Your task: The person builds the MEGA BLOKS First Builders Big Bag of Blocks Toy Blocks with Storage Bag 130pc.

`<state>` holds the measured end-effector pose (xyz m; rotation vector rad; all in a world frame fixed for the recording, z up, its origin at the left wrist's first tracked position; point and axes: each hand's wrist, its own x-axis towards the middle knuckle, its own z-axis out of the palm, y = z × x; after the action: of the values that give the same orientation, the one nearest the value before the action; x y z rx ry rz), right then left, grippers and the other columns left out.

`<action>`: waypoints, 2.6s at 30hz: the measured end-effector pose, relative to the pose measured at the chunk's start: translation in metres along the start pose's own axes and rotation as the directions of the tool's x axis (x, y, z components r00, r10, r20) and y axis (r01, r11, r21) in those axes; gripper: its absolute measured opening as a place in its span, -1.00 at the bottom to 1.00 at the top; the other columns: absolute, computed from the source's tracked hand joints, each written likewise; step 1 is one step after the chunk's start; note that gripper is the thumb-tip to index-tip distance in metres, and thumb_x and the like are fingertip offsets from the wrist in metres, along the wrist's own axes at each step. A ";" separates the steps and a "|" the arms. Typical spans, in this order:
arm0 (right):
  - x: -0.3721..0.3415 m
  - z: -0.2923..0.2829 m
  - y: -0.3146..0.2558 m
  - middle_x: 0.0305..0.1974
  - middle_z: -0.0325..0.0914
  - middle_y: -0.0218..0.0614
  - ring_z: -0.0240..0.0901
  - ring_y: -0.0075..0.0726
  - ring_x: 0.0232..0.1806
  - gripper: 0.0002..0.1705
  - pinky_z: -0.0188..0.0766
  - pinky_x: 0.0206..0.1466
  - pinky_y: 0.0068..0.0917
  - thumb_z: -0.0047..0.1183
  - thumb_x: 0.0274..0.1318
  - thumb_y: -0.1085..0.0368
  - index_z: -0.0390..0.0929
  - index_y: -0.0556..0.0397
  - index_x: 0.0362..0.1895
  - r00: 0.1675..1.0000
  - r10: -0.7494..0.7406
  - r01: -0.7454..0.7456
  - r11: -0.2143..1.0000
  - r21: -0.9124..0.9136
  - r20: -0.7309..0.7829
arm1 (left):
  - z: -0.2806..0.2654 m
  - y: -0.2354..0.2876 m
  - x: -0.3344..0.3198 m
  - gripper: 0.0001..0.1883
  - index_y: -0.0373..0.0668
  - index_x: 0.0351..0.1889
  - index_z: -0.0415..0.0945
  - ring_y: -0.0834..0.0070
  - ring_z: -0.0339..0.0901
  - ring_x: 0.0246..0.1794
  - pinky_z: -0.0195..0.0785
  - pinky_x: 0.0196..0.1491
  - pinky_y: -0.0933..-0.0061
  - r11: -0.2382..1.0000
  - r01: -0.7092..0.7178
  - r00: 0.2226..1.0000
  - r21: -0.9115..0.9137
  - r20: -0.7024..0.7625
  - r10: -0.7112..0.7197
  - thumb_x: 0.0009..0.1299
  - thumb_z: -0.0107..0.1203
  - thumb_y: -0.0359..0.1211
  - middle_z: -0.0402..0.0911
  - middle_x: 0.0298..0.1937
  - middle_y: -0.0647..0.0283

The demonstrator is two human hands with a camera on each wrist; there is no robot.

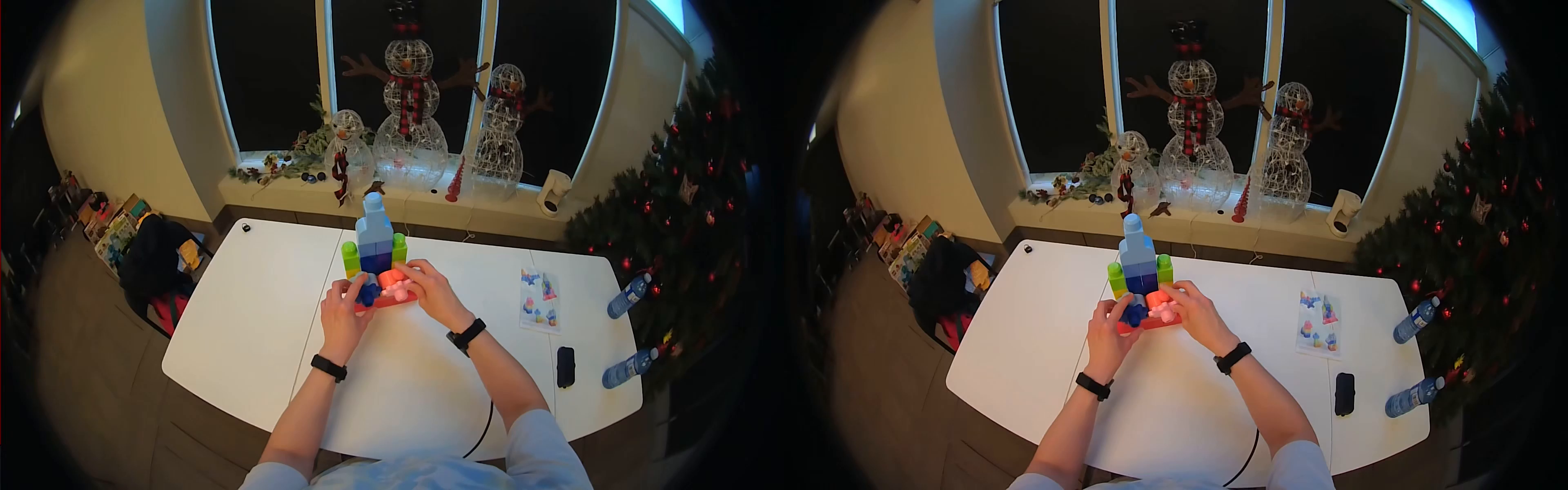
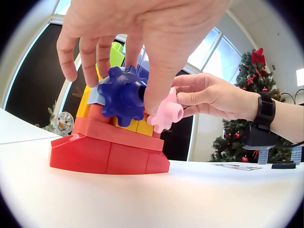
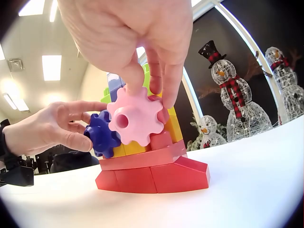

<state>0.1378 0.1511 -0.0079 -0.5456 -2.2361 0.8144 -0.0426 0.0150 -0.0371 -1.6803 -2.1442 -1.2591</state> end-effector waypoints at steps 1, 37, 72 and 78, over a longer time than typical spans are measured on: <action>-0.001 0.001 -0.002 0.05 0.60 -0.08 0.62 0.05 0.05 -0.54 0.59 0.11 -0.21 0.07 0.25 0.57 0.58 0.03 0.23 1.000 -0.008 0.008 1.000 0.003 -0.028 | 0.000 0.000 0.000 -0.15 0.14 0.37 0.51 0.31 0.55 0.05 0.36 0.00 0.18 1.000 0.000 1.000 -0.006 0.003 0.000 0.02 0.56 -0.38 0.49 0.04 0.27; -0.009 -0.006 0.005 0.01 0.56 -0.16 0.63 0.02 -0.10 -0.41 0.58 0.02 -0.09 0.14 0.21 0.42 0.53 -0.14 0.35 0.998 0.056 -0.060 0.954 -0.293 -0.021 | -0.018 0.002 0.000 0.00 0.13 0.51 0.35 0.18 0.56 0.10 0.54 0.11 0.18 0.998 0.048 0.985 -0.052 0.169 -0.038 0.03 0.58 -0.36 0.41 0.25 0.12; -0.232 -0.127 0.075 -0.60 0.61 -0.22 0.52 -0.25 -0.53 -0.48 0.42 -0.33 -0.31 0.17 0.31 0.00 0.61 0.20 -0.53 0.698 0.693 -0.715 0.685 -0.137 -0.179 | -0.084 -0.132 -0.034 -0.61 -0.15 0.04 0.68 0.63 0.50 -0.23 0.38 -0.19 0.51 0.760 0.643 0.652 -0.098 0.590 -0.476 0.35 0.40 -0.16 0.63 -0.21 0.43; -0.238 -0.143 0.057 -0.37 0.70 -0.17 0.65 -0.09 -0.30 -0.59 0.52 -0.22 -0.21 0.32 0.18 0.05 0.63 0.19 -0.39 0.664 0.614 -0.742 0.608 -0.281 -0.426 | -0.087 -0.133 -0.035 -0.59 -0.15 0.08 0.66 0.60 0.51 -0.23 0.38 -0.16 0.49 0.744 0.663 0.639 -0.088 0.584 -0.501 0.38 0.37 -0.14 0.64 -0.19 0.42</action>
<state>0.4105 0.1107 -0.0748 -1.7235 -1.8961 0.5077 -0.1749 -0.0731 -0.0704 -1.6118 -3.1944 -1.4446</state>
